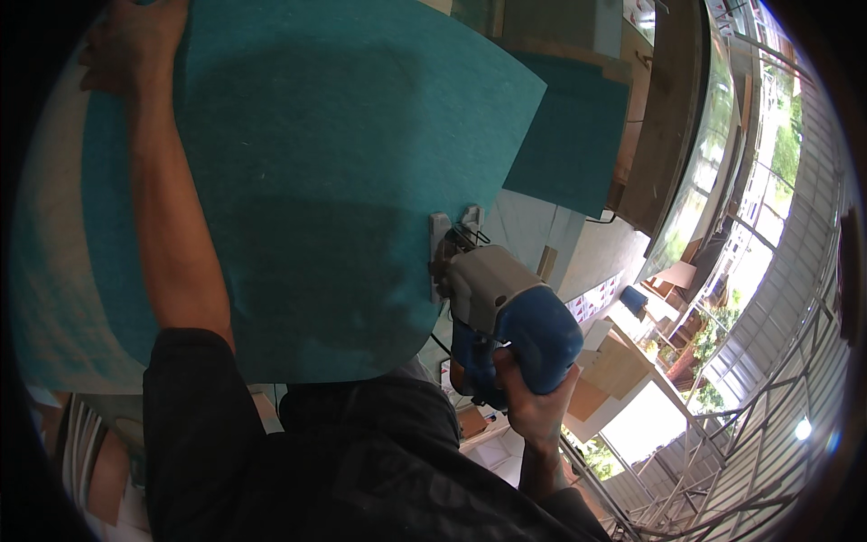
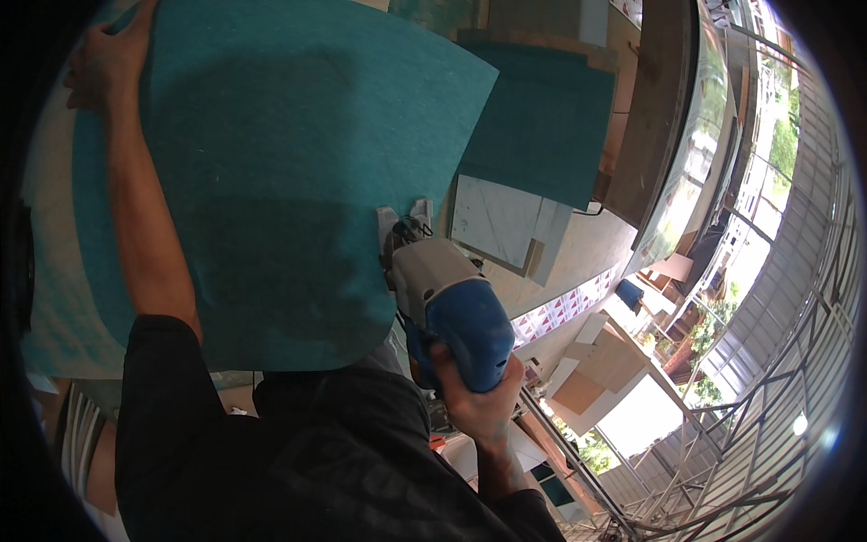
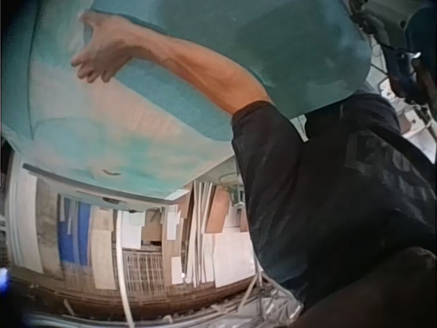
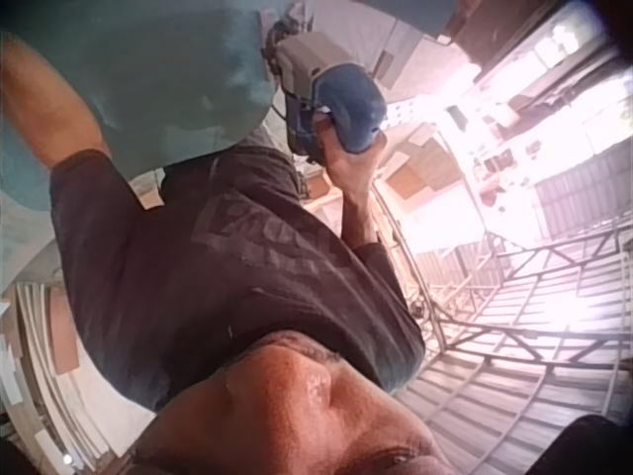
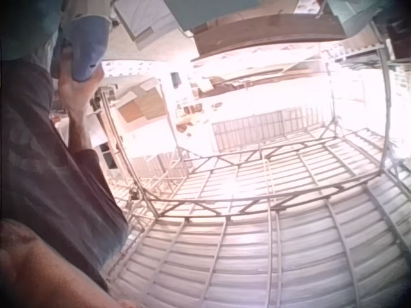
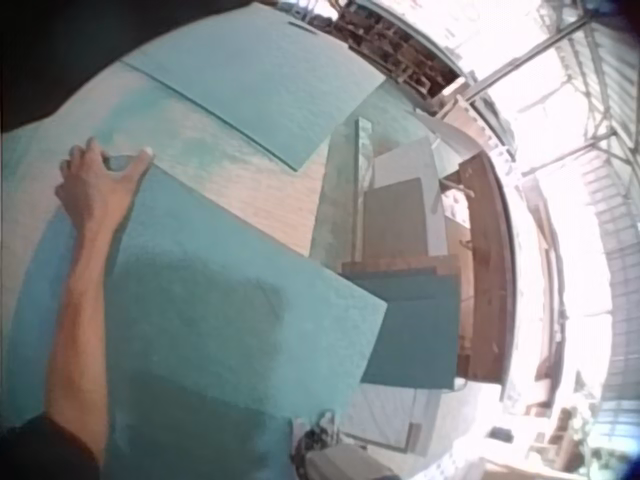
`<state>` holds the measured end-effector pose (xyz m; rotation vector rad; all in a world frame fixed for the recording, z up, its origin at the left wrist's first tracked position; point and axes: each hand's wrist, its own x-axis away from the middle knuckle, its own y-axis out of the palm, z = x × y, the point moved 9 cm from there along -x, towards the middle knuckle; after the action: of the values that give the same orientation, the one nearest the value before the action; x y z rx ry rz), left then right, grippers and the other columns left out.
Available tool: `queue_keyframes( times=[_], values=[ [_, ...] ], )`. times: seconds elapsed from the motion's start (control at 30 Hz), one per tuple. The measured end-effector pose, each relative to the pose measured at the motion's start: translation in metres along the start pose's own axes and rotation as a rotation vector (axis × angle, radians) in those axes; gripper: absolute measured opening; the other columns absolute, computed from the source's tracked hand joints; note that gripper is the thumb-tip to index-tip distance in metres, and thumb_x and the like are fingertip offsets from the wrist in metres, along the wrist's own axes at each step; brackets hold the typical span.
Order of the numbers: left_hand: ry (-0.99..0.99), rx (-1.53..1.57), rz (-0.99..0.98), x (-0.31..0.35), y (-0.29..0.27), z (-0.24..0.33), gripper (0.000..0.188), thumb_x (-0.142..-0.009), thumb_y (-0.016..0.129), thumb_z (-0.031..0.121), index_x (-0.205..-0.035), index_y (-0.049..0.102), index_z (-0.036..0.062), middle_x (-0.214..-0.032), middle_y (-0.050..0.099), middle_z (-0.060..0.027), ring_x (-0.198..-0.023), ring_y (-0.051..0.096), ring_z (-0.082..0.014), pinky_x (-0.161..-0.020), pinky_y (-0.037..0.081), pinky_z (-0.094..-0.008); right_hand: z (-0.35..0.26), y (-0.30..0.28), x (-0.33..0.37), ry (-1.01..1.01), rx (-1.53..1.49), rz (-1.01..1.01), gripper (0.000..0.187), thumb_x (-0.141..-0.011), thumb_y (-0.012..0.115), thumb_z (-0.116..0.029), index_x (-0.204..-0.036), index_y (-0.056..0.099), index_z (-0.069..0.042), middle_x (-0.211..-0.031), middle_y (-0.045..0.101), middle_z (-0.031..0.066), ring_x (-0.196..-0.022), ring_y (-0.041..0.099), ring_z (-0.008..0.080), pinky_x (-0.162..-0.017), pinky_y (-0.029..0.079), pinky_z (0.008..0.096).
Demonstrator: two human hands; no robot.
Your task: The person uses a jigsaw to cut a curved shape out of a green board on a workbench, holding the board steady with their hand while guiding the power tool along a marked line.
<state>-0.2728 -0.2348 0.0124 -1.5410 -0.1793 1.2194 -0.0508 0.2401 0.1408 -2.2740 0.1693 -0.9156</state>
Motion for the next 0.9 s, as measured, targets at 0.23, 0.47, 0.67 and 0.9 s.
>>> queue_keyframes(
  times=[0.23,0.47,0.67,0.9],
  values=[
    [0.01,-0.034,-0.01,-0.008,-0.005,0.003,0.068,-0.079,0.074,0.07,-0.104,0.066,0.0074,-0.107,0.063,-0.011,-0.106,0.061,-0.0311,-0.086,0.049,-0.0526,0.0,-0.003,-0.001,0.015,-0.013,-0.004,0.019,-0.089,0.08,-0.013,-0.097,0.069,-0.001,-0.076,0.069,0.0022,-0.065,0.063,0.0091,-0.061,0.049,0.0253],
    [0.031,-0.107,-0.083,-0.002,-0.011,0.009,0.065,-0.081,0.075,0.069,-0.101,0.065,0.0078,-0.106,0.062,-0.0098,-0.106,0.06,-0.03,-0.086,0.049,-0.0518,-0.002,-0.004,-0.002,0.022,-0.009,0.002,0.019,-0.089,0.081,-0.013,-0.097,0.069,-0.001,-0.077,0.069,0.0023,-0.066,0.063,0.0095,-0.062,0.049,0.0257],
    [0.03,-0.079,-0.075,-0.002,-0.013,0.01,0.063,-0.081,0.076,0.068,-0.1,0.065,0.008,-0.104,0.061,-0.0093,-0.104,0.06,-0.0295,-0.084,0.049,-0.0518,-0.002,-0.005,-0.004,0.008,0.016,-0.017,0.02,-0.089,0.081,-0.014,-0.097,0.069,-0.001,-0.078,0.069,0.0024,-0.066,0.063,0.0096,-0.063,0.049,0.0256],
    [0.027,-0.104,-0.086,-0.007,-0.002,0.005,0.064,-0.08,0.076,0.068,-0.099,0.065,0.0078,-0.102,0.061,-0.0093,-0.101,0.061,-0.0295,-0.082,0.05,-0.0513,-0.005,-0.004,-0.006,0.022,0.022,-0.011,0.02,-0.088,0.081,-0.013,-0.098,0.068,-0.001,-0.079,0.069,0.0029,-0.067,0.063,0.0099,-0.064,0.05,0.026]
  ],
)
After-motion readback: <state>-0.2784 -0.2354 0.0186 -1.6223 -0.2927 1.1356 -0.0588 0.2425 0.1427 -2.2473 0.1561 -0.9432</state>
